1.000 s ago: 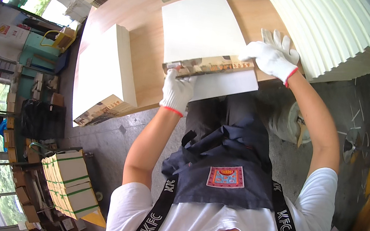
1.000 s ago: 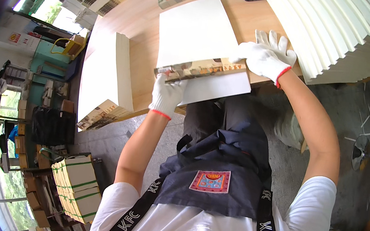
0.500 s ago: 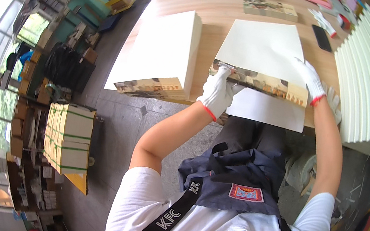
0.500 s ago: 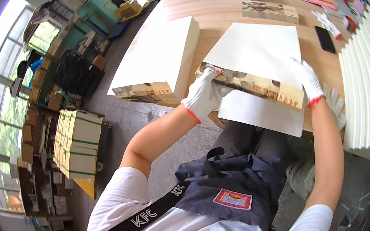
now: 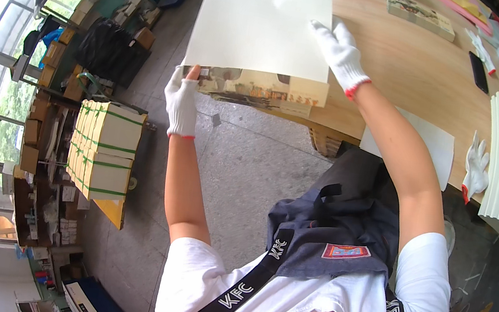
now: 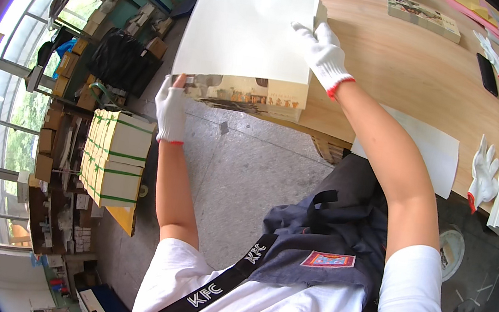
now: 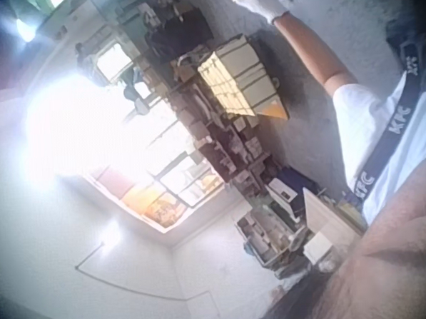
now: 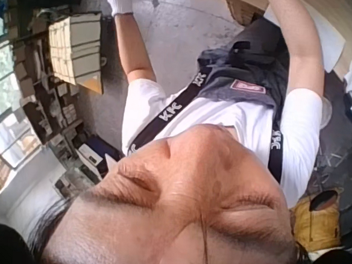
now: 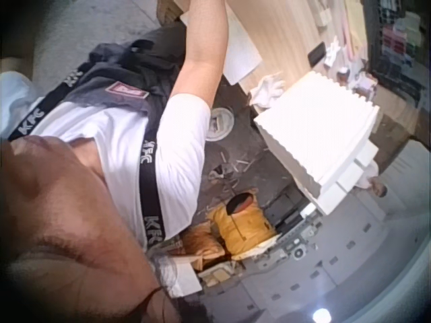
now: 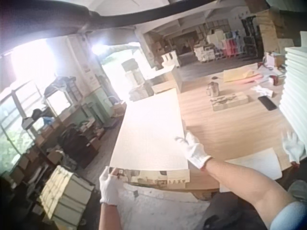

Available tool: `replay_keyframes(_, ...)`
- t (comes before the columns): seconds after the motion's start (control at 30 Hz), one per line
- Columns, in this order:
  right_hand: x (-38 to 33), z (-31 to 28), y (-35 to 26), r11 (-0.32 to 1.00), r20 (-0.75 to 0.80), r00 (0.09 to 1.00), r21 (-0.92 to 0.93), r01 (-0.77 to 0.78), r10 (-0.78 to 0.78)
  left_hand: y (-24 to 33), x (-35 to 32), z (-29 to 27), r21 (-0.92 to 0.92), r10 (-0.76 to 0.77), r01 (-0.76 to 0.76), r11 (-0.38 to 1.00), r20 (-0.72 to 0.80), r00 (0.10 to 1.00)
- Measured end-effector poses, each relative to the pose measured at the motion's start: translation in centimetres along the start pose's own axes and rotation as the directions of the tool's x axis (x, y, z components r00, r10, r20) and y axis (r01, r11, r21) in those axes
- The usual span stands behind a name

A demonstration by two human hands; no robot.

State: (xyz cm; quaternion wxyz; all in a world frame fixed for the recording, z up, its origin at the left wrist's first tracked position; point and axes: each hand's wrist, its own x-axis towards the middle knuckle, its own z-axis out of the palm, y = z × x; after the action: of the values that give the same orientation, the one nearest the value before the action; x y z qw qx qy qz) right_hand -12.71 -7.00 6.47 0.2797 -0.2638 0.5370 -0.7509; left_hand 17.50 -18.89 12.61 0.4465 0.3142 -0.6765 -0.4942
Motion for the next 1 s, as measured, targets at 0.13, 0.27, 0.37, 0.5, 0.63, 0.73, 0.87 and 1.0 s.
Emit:
replay_keyframes(0.13,0.6,0.8,0.8,0.395,0.033,0.999,-0.918,0.02,0.028,-6.6,2.5,-3.1,0.612,-0.148,0.093,0.785,0.04,0.988)
replay_keyframes(0.27,0.2,0.9,-0.2,0.285,0.024,0.992,-0.958,-0.012,0.123,-9.2,2.4,-2.3,0.509,-0.082,0.078,0.857,-0.015,0.997)
replay_keyframes(0.37,-0.4,1.1,-0.9,0.292,0.018,0.992,-0.956,-0.02,0.126,-9.7,2.5,-2.3,0.459,-0.074,0.077,0.885,-0.023,0.997)
replay_keyframes(0.5,-0.6,0.3,-0.2,0.322,0.018,0.998,-0.947,-0.004,0.065,-9.5,3.4,-2.6,0.424,-0.122,0.057,0.904,0.127,0.984)
replay_keyframes(0.63,-1.6,1.3,-3.0,0.278,0.111,0.982,-0.958,0.066,0.152,-10.3,5.6,-6.7,0.704,-0.116,-0.073,0.707,0.217,0.969)
replay_keyframes(0.73,-4.7,-1.5,-5.3,0.429,0.165,0.986,-0.892,0.141,0.018,-3.0,4.5,-0.1,0.924,0.132,-0.381,0.036,0.373,0.918)
replay_keyframes(0.87,-10.1,-4.5,-7.0,0.387,0.309,0.94,-0.856,0.342,-0.146,0.7,3.9,9.1,0.611,0.44,-0.762,0.215,0.636,0.634)
replay_keyframes(1.0,-16.9,-10.7,-9.1,0.387,0.239,0.971,-0.893,0.231,-0.028,8.1,-3.3,24.5,0.114,0.62,-0.923,0.367,0.71,0.334)
